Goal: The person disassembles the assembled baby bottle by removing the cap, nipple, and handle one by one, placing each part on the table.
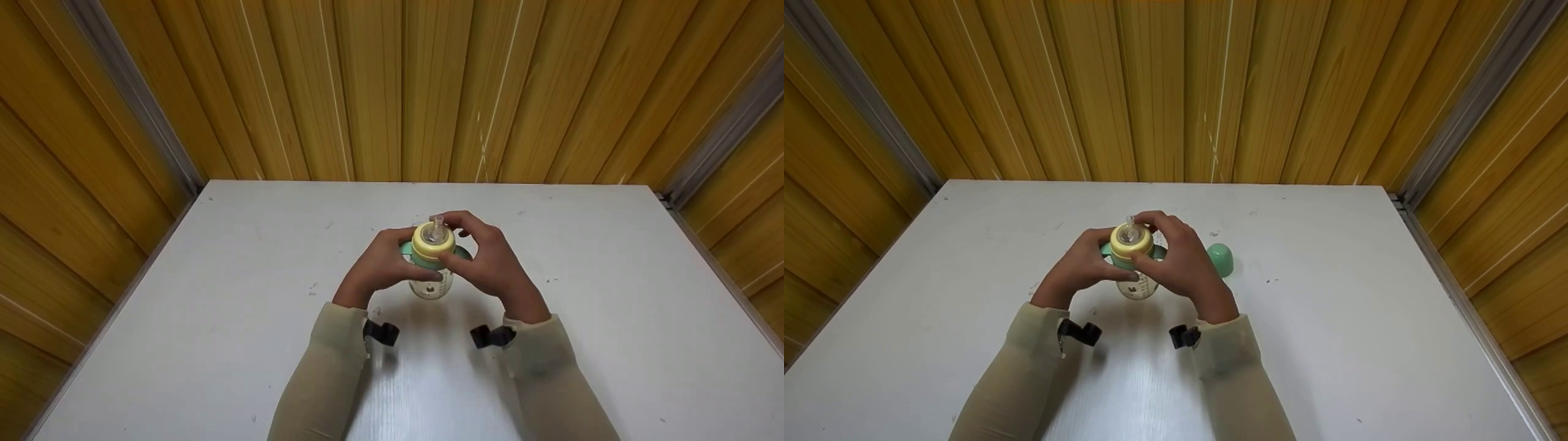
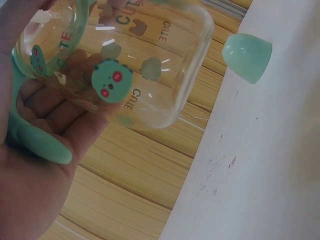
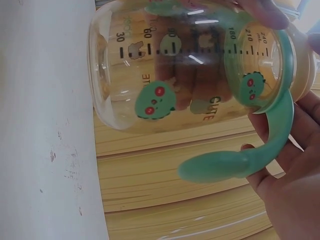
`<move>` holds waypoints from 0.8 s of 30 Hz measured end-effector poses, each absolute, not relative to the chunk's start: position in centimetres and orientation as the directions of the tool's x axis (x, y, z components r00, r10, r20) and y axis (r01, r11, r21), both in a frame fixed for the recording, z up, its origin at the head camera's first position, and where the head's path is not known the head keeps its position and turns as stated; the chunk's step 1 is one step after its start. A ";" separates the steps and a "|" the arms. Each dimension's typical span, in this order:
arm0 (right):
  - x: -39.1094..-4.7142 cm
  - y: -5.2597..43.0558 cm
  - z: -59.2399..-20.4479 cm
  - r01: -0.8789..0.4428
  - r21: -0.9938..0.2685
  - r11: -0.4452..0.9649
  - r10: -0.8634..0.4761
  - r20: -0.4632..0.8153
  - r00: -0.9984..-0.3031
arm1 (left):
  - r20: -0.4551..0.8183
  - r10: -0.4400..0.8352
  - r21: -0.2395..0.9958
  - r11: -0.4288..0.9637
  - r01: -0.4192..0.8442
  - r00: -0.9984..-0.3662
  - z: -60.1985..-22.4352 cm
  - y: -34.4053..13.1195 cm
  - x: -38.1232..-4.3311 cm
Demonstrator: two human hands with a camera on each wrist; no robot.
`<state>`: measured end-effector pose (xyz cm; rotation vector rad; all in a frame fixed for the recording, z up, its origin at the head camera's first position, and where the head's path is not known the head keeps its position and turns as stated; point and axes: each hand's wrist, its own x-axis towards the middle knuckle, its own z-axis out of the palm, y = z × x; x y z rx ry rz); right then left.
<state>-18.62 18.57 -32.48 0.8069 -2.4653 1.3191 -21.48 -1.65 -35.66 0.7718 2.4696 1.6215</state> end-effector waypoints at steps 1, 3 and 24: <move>-18.6 18.6 -32.5 -0.568 -0.695 0.441 -0.360 0.443 -0.821 | 0.196 0.455 0.879 0.310 0.361 -0.869 -35.6 -1.6 -21.5; -18.6 18.6 -32.4 -0.569 -0.696 0.438 -0.363 0.443 -0.820 | 0.196 0.456 0.878 0.314 0.362 -0.868 -35.6 -1.7 -21.5; -18.7 18.6 -32.4 -0.604 -0.679 0.417 -0.347 0.495 -0.797 | 0.241 0.467 0.863 0.297 0.408 -0.851 -35.7 -1.7 -21.6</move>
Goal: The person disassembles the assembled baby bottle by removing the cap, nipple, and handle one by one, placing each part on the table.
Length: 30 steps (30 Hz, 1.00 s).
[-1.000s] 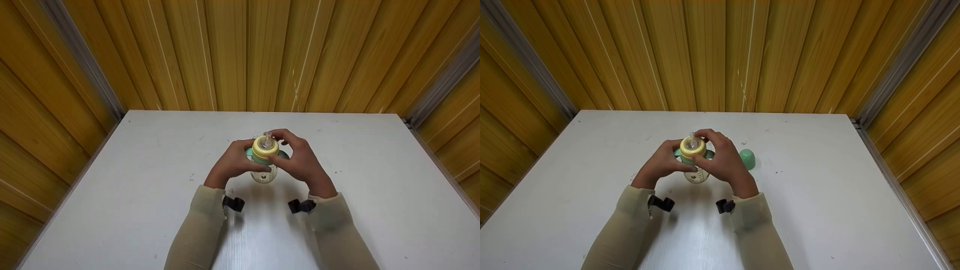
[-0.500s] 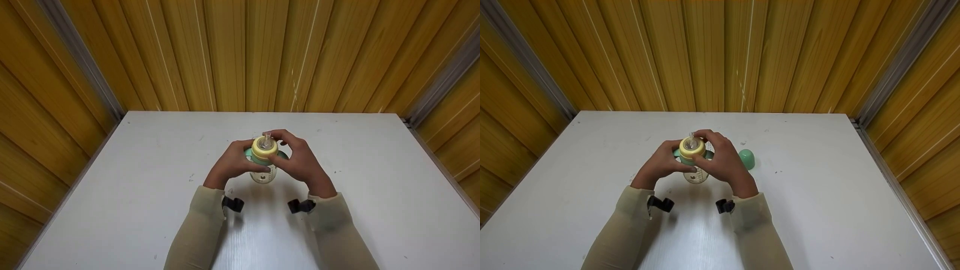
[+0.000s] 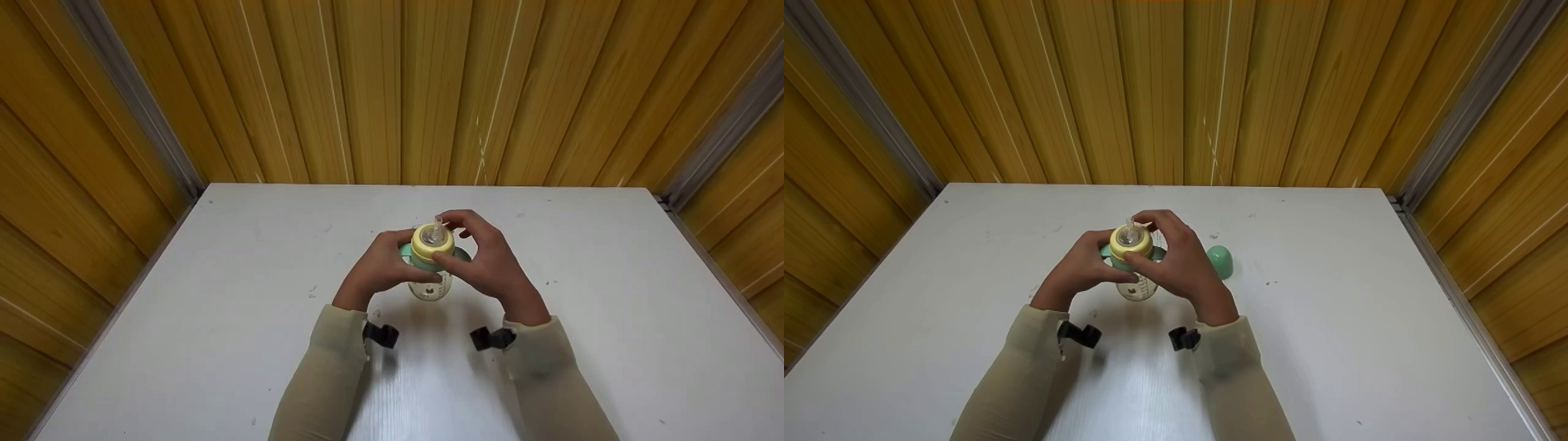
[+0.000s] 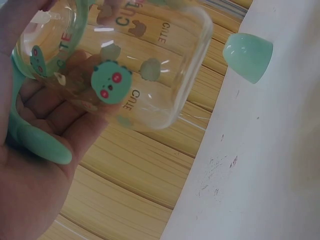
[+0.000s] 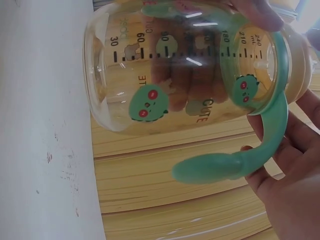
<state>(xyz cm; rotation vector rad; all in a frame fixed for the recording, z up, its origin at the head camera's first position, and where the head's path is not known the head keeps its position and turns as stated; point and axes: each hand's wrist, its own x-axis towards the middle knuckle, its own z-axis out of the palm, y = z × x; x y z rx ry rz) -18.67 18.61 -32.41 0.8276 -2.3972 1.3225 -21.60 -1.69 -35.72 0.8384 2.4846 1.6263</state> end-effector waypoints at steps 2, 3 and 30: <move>-18.7 18.6 -32.4 -0.599 -0.684 0.418 -0.333 0.498 -0.801 | 0.242 0.466 0.861 0.300 0.410 -0.851 -35.7 -1.7 -21.6; -18.7 18.6 -32.4 -0.596 -0.686 0.417 -0.326 0.499 -0.803 | 0.244 0.465 0.861 0.300 0.410 -0.851 -35.8 -1.7 -21.6; -18.9 18.4 -32.6 -0.575 -0.690 0.440 -0.274 0.506 -0.818 | 0.221 0.455 0.878 0.292 0.379 -0.862 -35.7 -1.6 -21.5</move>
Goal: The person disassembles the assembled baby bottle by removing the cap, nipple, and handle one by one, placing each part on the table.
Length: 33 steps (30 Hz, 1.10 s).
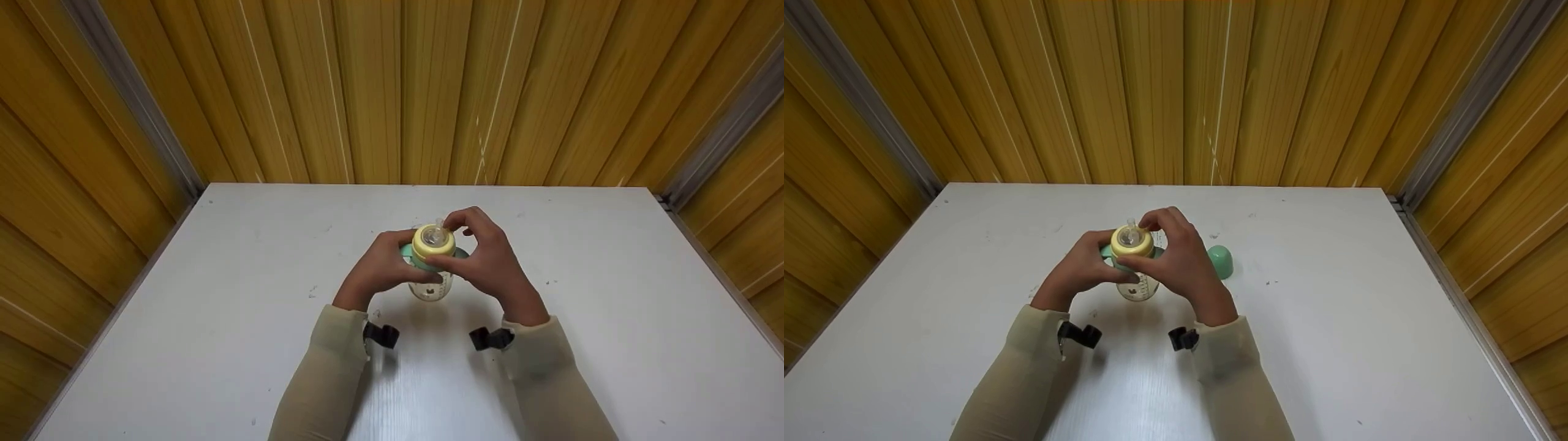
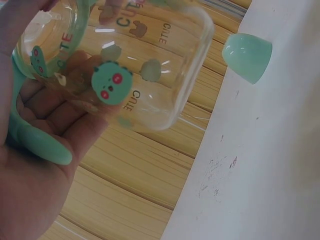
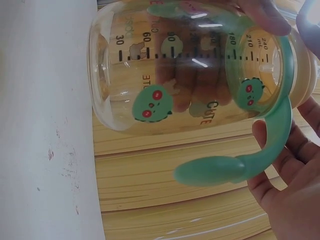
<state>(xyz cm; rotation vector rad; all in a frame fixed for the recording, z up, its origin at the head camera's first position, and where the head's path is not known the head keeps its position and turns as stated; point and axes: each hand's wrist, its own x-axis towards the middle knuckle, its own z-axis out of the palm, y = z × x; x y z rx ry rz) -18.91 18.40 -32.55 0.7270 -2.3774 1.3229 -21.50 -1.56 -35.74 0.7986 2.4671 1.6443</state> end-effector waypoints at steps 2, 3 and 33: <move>-18.9 18.4 -32.5 -0.574 -0.689 0.442 -0.278 0.504 -0.818 | 0.222 0.458 0.876 0.293 0.382 -0.861 -35.7 -1.6 -21.5; -18.9 18.4 -32.5 -0.575 -0.687 0.444 -0.280 0.503 -0.818 | 0.224 0.459 0.875 0.293 0.385 -0.860 -35.7 -1.6 -21.5; -18.9 19.0 -32.6 -0.608 -0.664 0.435 -0.348 0.498 -0.794 | 0.222 0.473 0.874 0.292 0.389 -0.853 -35.9 -1.7 -21.6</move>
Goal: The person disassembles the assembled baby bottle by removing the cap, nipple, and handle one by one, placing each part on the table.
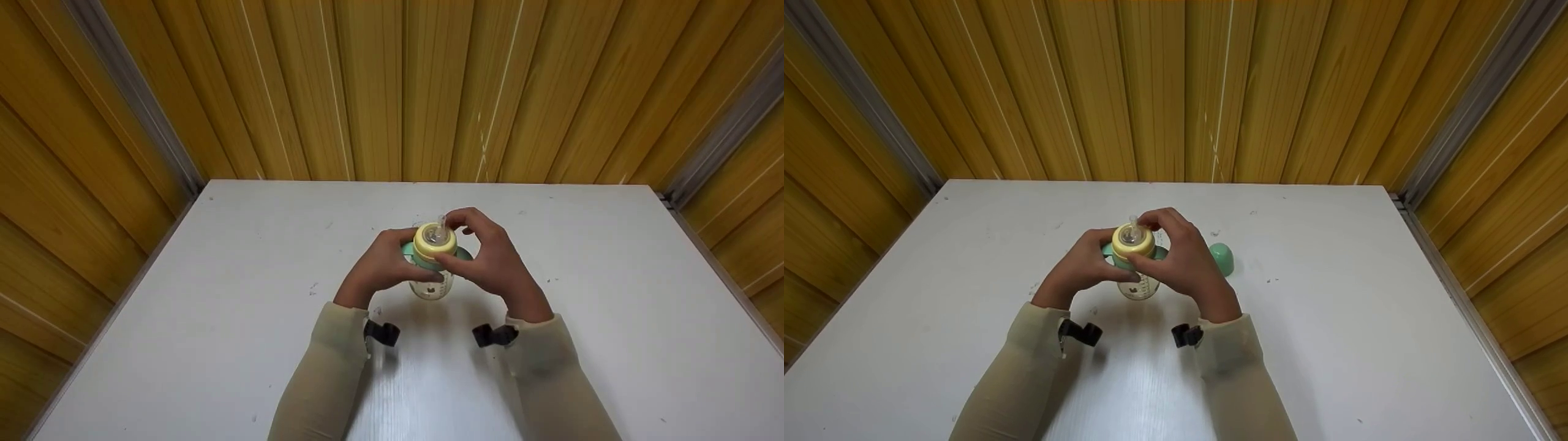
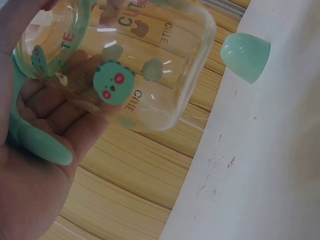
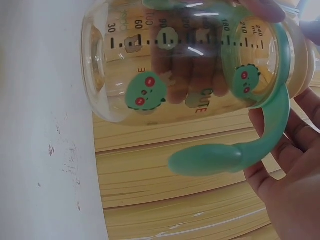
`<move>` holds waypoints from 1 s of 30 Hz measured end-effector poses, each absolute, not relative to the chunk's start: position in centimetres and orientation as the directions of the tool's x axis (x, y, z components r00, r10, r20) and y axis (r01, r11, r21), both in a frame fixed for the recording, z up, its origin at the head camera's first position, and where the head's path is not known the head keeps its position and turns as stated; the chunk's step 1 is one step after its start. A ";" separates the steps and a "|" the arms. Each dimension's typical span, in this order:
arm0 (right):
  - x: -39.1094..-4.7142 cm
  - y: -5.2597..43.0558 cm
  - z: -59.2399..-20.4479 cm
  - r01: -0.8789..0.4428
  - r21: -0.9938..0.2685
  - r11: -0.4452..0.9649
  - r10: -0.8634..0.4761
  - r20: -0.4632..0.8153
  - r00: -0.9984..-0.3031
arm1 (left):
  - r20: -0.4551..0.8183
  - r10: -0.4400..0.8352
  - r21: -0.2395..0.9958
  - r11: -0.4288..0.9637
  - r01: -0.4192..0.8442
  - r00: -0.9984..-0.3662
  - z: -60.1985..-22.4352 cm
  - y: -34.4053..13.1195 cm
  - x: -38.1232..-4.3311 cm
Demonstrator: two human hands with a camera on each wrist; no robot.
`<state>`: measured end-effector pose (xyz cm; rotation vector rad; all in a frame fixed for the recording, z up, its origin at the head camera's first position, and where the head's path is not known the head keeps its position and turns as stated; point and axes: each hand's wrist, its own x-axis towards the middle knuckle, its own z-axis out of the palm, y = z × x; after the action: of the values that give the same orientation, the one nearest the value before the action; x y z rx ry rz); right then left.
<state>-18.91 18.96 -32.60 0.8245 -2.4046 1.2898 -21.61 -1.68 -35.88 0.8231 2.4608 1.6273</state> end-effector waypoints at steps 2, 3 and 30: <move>-18.9 19.0 -32.6 -0.604 -0.665 0.438 -0.350 0.493 -0.797 | 0.222 0.474 0.873 0.293 0.390 -0.852 -35.9 -1.7 -21.6; -18.9 19.0 -32.6 -0.601 -0.666 0.441 -0.350 0.489 -0.799 | 0.221 0.473 0.871 0.297 0.391 -0.853 -35.9 -1.7 -21.6; -18.8 19.2 -32.4 -0.590 -0.670 0.451 -0.370 0.461 -0.807 | 0.212 0.468 0.873 0.304 0.382 -0.858 -35.9 -1.6 -21.5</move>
<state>-18.83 19.17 -32.45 0.8295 -2.4550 1.2819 -21.52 -1.62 -35.93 0.8071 2.4696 1.6160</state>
